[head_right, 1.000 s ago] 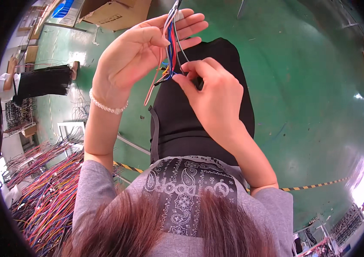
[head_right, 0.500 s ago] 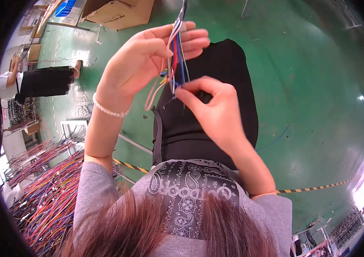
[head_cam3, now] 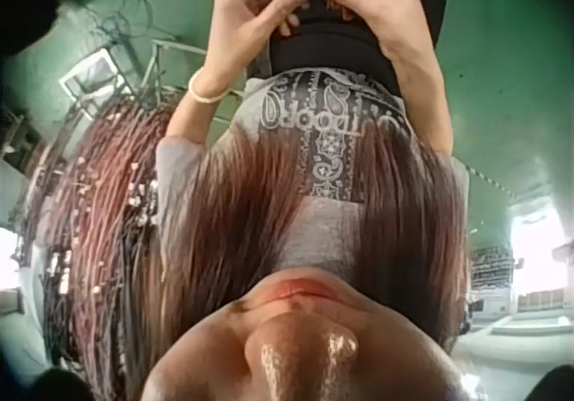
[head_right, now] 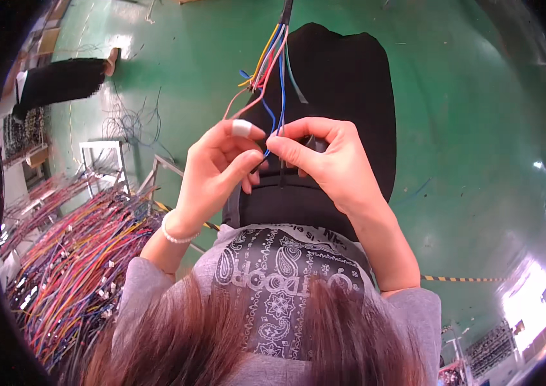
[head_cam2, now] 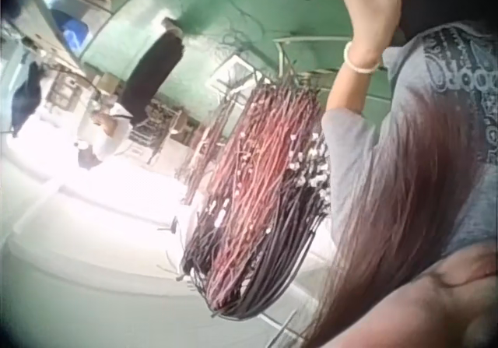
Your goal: Assembling and taping an electrical wire harness with connectors and measuring with a ruler.
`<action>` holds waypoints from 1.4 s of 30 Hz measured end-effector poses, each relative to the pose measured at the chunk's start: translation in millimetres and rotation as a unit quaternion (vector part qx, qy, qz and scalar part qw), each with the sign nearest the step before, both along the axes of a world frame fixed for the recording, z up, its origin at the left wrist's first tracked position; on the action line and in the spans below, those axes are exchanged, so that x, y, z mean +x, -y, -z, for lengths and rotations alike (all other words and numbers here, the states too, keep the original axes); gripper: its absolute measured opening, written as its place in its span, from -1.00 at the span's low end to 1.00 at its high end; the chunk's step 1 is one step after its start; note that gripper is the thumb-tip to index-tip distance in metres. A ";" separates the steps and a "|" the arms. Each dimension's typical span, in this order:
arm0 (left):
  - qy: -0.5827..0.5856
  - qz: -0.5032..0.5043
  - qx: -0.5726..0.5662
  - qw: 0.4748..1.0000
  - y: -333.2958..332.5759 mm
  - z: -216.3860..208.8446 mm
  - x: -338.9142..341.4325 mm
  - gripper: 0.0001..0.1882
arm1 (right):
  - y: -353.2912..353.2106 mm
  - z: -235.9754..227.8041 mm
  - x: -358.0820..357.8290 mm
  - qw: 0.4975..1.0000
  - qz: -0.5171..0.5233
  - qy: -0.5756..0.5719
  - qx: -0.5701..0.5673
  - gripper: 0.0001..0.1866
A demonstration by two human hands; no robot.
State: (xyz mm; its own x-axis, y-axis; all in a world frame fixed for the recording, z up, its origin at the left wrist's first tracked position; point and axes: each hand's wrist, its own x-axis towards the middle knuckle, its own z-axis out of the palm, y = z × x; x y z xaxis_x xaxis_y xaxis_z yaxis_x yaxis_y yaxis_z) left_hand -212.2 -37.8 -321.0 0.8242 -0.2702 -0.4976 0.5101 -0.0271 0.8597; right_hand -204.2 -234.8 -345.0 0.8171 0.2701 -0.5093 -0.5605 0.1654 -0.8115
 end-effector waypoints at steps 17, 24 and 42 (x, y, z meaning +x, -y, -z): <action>-0.162 -0.057 -0.092 0.981 -10.8 31.1 -7.8 -0.74 | -8.4 10.3 -1.3 0.998 -0.033 -0.044 -0.014 -0.86; -0.140 -0.111 -0.119 0.977 -3.4 35.9 -4.9 -0.74 | -14.3 19.1 6.7 0.999 -0.013 0.041 -0.009 -0.89; -0.138 -0.097 -0.129 0.977 2.4 28.5 -1.9 -0.68 | -20.4 29.3 10.3 0.998 0.013 0.058 -0.006 -0.90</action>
State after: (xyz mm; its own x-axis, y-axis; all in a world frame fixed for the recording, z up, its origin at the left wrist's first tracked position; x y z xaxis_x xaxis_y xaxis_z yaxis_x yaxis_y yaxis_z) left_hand -214.1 -40.1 -349.5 0.7171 -0.2671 -0.6437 0.6968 0.2929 0.6547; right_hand -193.9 -214.4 -374.3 0.8773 0.2420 -0.4144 -0.4586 0.1681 -0.8726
